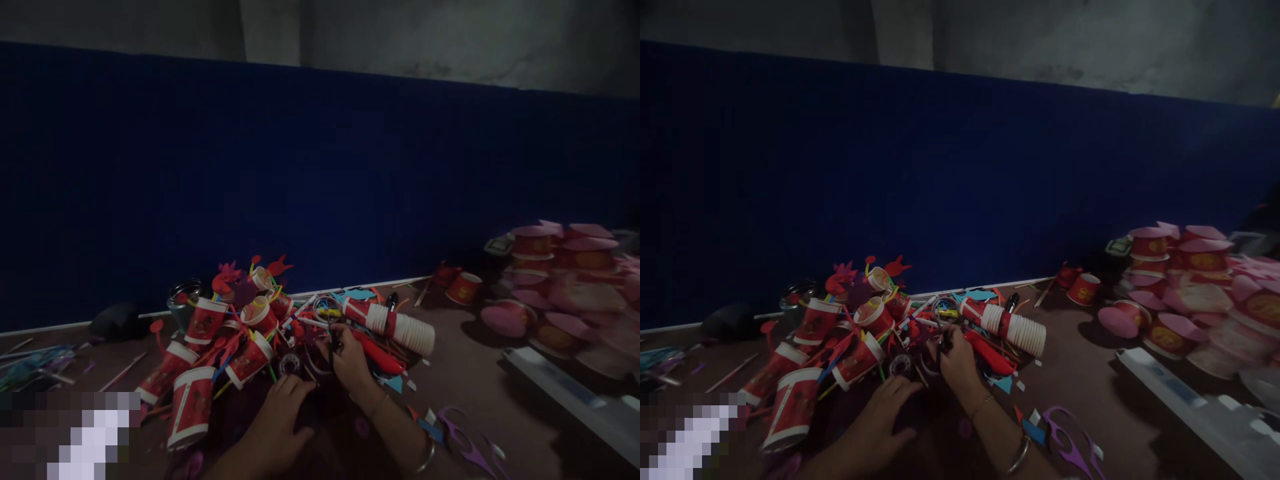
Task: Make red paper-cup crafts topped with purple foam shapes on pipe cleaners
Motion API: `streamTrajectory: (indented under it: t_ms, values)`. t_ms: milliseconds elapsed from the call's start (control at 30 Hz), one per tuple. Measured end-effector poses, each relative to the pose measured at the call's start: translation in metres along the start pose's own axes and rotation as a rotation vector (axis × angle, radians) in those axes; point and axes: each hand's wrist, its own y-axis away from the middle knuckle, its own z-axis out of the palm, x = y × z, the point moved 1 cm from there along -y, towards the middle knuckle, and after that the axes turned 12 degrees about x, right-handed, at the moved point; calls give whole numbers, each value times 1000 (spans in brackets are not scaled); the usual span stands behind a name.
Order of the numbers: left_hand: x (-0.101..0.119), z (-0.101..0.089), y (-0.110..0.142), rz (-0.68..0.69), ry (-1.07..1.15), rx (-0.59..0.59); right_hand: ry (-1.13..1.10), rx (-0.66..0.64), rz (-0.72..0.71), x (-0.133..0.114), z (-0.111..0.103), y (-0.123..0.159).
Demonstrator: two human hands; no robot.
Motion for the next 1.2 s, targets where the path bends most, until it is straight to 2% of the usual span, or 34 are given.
streamTrajectory:
  t_ms: [133, 267, 367, 467, 533, 667, 833, 1067, 1200]
  values:
    - [4, 1, -4, -80, 137, 71, 89, -6, -56, -4, -1, 1]
    - [-1, 0, -17, -236, 301, 180, 140, 4, -89, -7, -2, 3]
    - [-10, 2, -28, -303, 534, 314, 162, -12, -89, -9, -2, 4]
    - [-18, 8, -35, -441, 784, 407, 233, 7, -67, -7, -1, 4]
    - [-19, 12, -37, -477, 892, 460, 329, -6, -57, -5, 0, 4]
    - [-16, 16, -36, -484, 1034, 483, 437, -87, -105, 0, 1, 6]
    - [-16, 16, -32, -482, 1120, 486, 464, -131, -129, -1, 1, 6]
    - [-19, 11, -29, -483, 1041, 574, 524, -147, -96, -2, 4, 5]
    - [-20, 13, -28, -494, 1067, 570, 567, -188, -82, -2, 4, 4]
